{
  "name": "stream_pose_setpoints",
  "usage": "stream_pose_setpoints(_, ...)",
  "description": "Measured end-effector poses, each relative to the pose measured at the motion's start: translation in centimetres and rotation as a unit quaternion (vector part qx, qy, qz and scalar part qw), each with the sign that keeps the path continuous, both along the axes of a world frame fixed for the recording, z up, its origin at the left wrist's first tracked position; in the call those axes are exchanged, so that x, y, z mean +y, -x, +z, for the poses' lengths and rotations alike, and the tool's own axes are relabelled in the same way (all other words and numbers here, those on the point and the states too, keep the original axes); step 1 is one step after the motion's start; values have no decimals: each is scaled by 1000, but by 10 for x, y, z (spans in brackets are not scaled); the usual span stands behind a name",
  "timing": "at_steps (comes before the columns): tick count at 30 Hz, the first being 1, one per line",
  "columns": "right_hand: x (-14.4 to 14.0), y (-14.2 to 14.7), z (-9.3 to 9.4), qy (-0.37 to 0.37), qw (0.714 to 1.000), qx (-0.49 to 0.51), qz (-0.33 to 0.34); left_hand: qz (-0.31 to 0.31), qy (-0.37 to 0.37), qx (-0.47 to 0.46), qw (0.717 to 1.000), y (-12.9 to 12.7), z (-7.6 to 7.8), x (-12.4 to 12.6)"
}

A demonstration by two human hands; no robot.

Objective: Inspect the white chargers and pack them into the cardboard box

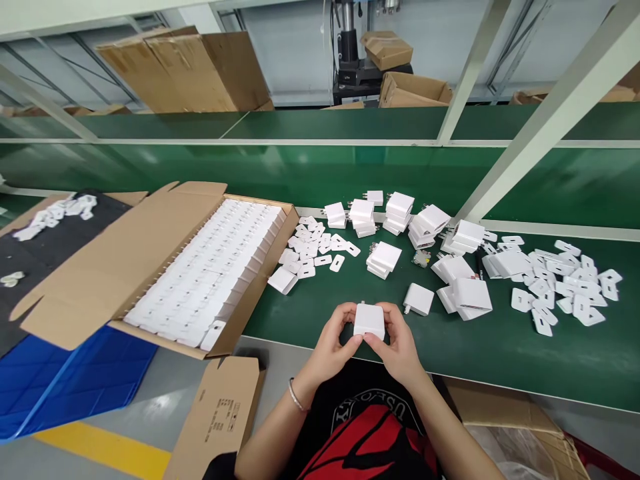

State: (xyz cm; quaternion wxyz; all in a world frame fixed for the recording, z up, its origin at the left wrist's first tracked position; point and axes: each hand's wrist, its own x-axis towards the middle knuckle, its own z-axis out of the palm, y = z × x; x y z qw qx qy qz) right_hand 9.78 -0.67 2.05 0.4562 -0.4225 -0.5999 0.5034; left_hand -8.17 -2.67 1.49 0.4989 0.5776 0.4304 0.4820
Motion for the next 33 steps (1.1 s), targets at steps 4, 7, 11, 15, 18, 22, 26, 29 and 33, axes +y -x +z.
stream_pose_setpoints(4, -3, 2, -3, -92, 991, -63, -79, -36, -4, -43, 998, 5, 4, 4)
stream_pose_setpoints(7, -4, 2, -4, -175, 970, -117, -124, -7, -39, -18, 999, 2, 7, 5)
stream_pose_setpoints(11, -4, 1, -3, -268, 948, -161, -62, 34, -28, 80, 996, -13, 17, 3)
stream_pose_setpoints(15, -2, 4, 2, -291, 938, -190, -17, 84, 2, 69, 994, -11, 28, 6)
stream_pose_setpoints(18, -2, 4, 3, -295, 940, -169, -37, 129, -25, 57, 990, 21, 39, 10)
stream_pose_setpoints(22, -1, 0, -4, -260, 955, -114, -90, 255, -81, 160, 950, 96, 62, 4)
stream_pose_setpoints(26, -1, -3, -11, -206, 970, -70, -105, 344, -69, 331, 876, 162, 84, -11)
stream_pose_setpoints(29, -1, -5, -12, -196, 973, -63, -101, 341, -15, 428, 837, 186, 90, -19)
stream_pose_setpoints(33, 0, -3, -9, -193, 975, -60, -88, 310, 30, 441, 842, 191, 84, -20)
